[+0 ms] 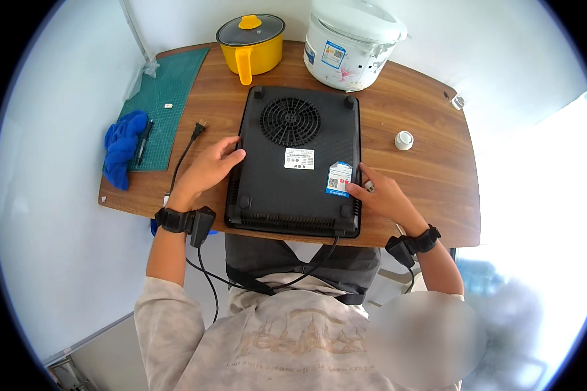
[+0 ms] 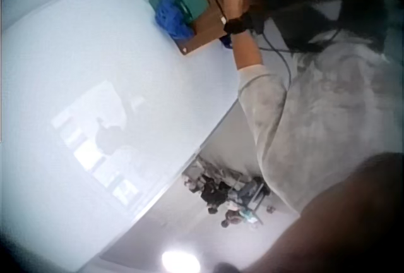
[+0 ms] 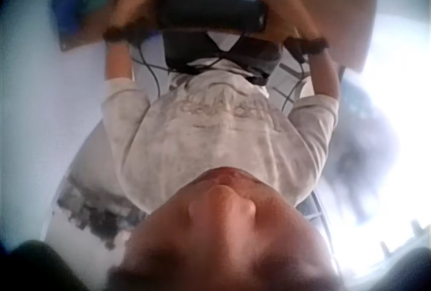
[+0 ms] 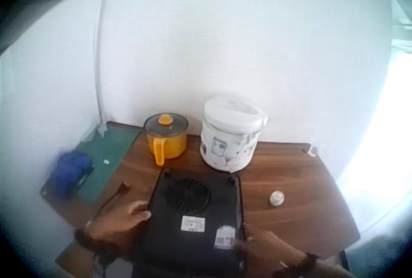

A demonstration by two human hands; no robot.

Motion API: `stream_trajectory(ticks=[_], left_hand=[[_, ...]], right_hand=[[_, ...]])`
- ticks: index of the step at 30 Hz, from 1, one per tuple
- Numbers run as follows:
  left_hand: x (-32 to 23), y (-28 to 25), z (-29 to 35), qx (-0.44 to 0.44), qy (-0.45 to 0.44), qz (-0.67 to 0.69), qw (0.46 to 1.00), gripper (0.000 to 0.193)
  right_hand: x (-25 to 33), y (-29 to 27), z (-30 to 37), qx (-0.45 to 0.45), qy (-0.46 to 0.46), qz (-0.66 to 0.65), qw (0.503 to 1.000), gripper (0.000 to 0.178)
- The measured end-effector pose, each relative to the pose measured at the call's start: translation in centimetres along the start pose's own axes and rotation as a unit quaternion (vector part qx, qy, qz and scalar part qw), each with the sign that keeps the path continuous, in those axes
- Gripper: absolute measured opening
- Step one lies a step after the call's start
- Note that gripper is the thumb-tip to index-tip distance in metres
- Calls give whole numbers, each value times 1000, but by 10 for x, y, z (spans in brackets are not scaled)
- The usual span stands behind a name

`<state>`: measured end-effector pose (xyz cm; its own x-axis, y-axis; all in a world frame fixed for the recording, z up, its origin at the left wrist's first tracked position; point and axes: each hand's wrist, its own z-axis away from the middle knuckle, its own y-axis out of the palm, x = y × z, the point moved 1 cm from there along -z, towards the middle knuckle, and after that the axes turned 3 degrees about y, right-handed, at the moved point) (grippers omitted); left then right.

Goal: The person uses a screwdriver to tighten screws on the bottom of a yellow pot, then places a glass lid on top. They then pick up a black appliance and place it on the table.

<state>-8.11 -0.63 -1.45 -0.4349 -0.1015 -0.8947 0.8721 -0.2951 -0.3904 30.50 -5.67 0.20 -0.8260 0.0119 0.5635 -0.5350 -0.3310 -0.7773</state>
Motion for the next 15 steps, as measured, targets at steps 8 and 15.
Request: stream_trajectory(ticks=[8, 15], left_hand=[[-7, 6, 1, 12, -26, 23, 999, 56], [8, 9, 5, 5, 27, -27, 999, 63]], right_hand=[[5, -1, 1, -19, -46, -33, 998, 80], [0, 2, -3, -33, -37, -15, 999, 81]])
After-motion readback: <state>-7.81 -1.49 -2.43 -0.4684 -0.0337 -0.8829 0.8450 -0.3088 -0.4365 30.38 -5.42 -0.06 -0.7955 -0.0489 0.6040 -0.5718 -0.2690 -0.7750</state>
